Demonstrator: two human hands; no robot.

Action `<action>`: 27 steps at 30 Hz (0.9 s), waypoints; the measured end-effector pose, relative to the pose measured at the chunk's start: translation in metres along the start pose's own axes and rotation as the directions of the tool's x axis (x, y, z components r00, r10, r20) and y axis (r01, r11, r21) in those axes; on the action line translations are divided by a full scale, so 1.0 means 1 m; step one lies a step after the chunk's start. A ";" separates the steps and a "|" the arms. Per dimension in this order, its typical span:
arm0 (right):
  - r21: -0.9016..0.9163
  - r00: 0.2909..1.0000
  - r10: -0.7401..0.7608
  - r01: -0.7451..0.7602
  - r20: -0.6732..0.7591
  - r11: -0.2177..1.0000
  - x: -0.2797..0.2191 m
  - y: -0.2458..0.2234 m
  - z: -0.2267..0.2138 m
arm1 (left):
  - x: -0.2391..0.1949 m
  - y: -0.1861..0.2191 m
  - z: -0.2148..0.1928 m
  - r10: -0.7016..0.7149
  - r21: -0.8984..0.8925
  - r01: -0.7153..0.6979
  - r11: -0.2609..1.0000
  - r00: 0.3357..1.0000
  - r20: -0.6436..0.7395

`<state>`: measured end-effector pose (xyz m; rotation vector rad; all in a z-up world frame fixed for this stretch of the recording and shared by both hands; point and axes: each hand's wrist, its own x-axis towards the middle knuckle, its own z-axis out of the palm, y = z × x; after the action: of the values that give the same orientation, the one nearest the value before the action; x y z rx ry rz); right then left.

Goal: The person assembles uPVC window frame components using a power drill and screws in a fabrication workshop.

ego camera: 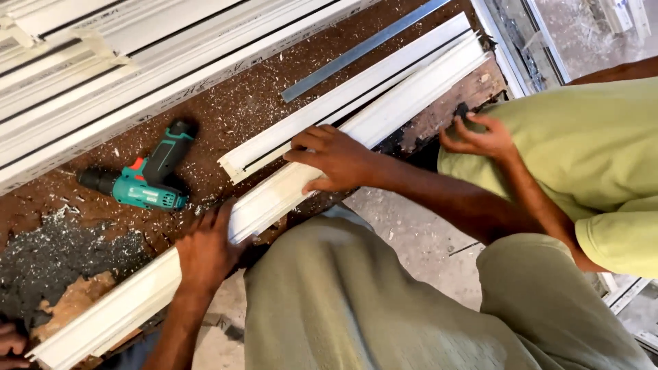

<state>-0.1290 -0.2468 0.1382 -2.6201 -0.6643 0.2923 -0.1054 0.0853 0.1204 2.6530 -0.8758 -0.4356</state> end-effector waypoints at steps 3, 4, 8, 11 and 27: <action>-0.074 0.992 -0.058 0.049 -0.113 0.996 -0.012 -0.001 0.016 | 0.002 0.003 0.005 -0.009 -0.022 0.009 1.000 0.999 0.032; -0.070 0.992 -0.046 0.038 -0.119 0.997 -0.015 -0.003 0.024 | -0.003 0.004 0.004 0.001 -0.019 -0.001 1.000 0.999 0.039; -0.182 0.987 0.028 -0.057 -0.157 0.982 -0.026 0.001 0.039 | -0.002 0.007 0.009 0.103 0.158 -0.105 0.982 0.994 0.017; -0.137 0.977 0.058 -0.088 -0.208 0.987 -0.024 0.001 0.044 | -0.001 0.002 0.015 0.114 0.215 -0.120 0.969 0.993 0.042; 0.666 0.411 0.811 -0.468 -0.417 0.580 -0.087 -0.044 0.105 | 0.006 0.010 0.013 0.095 0.078 -0.100 0.992 0.994 0.059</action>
<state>-0.2533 -0.2186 0.0731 -2.1077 0.7031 -0.3156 -0.1105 0.0713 0.1117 2.6675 -1.0559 -0.4603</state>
